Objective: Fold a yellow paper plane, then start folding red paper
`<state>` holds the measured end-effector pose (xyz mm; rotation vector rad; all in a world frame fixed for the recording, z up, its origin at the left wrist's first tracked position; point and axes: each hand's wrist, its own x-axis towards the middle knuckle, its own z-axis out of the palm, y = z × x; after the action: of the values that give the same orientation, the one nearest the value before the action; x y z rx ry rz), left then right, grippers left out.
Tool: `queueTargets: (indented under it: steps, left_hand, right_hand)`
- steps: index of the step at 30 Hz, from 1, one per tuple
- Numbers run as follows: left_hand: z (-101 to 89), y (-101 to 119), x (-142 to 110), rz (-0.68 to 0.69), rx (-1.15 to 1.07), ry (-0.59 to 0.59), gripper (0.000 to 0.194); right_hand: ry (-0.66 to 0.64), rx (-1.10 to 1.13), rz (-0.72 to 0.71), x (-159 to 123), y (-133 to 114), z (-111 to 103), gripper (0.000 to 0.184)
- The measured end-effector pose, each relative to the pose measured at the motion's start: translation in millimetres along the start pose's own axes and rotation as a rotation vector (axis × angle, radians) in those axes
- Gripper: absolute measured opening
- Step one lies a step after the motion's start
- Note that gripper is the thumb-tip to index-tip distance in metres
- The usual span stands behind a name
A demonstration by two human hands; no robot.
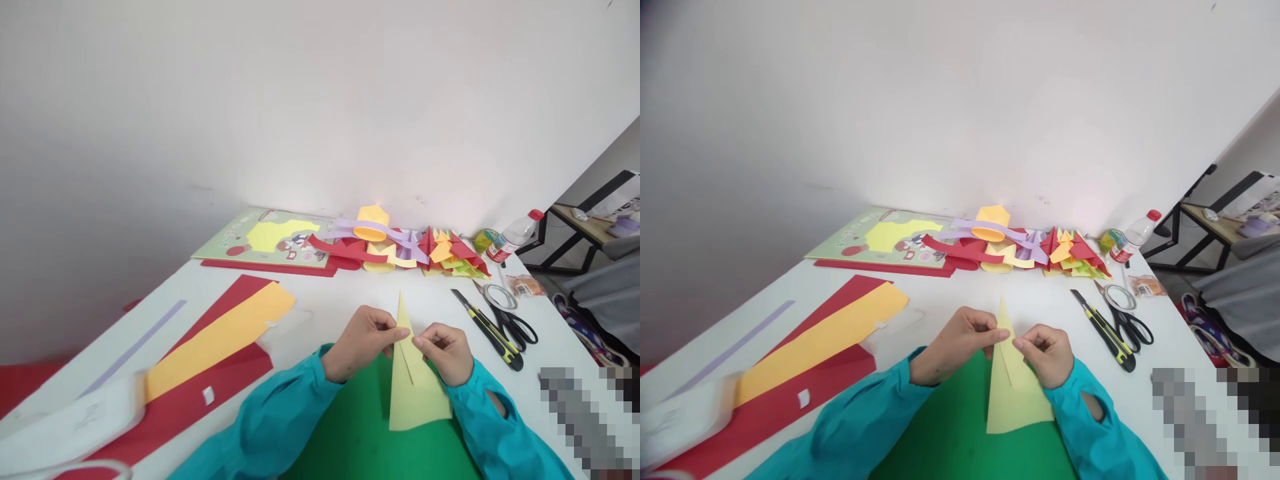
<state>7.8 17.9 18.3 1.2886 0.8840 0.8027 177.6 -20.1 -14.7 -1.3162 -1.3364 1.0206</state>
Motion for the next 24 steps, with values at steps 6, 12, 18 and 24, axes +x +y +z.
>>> queueTargets:
  steps: [6, 12, 18, 24]
  left_hand:
    - [5.0, -3, 1, -0.038, -0.042, 0.04, 0.033]
    - [6.3, -8, 1, 0.015, 0.002, 0.007, 0.034]
    - [7.2, -14, 3, -0.009, -0.041, -0.008, 0.031]
    - [8.2, -19, 4, 0.014, -0.003, -0.072, 0.038]
  right_hand:
    - [0.008, 0.018, -0.001, 2, -2, -2, 0.029]
    - [0.009, 0.043, 0.004, 2, -1, -1, 0.028]
    - [0.044, 0.014, -0.005, 4, -3, -3, 0.028]
    - [0.049, -0.002, -0.01, 5, -2, -4, 0.028]
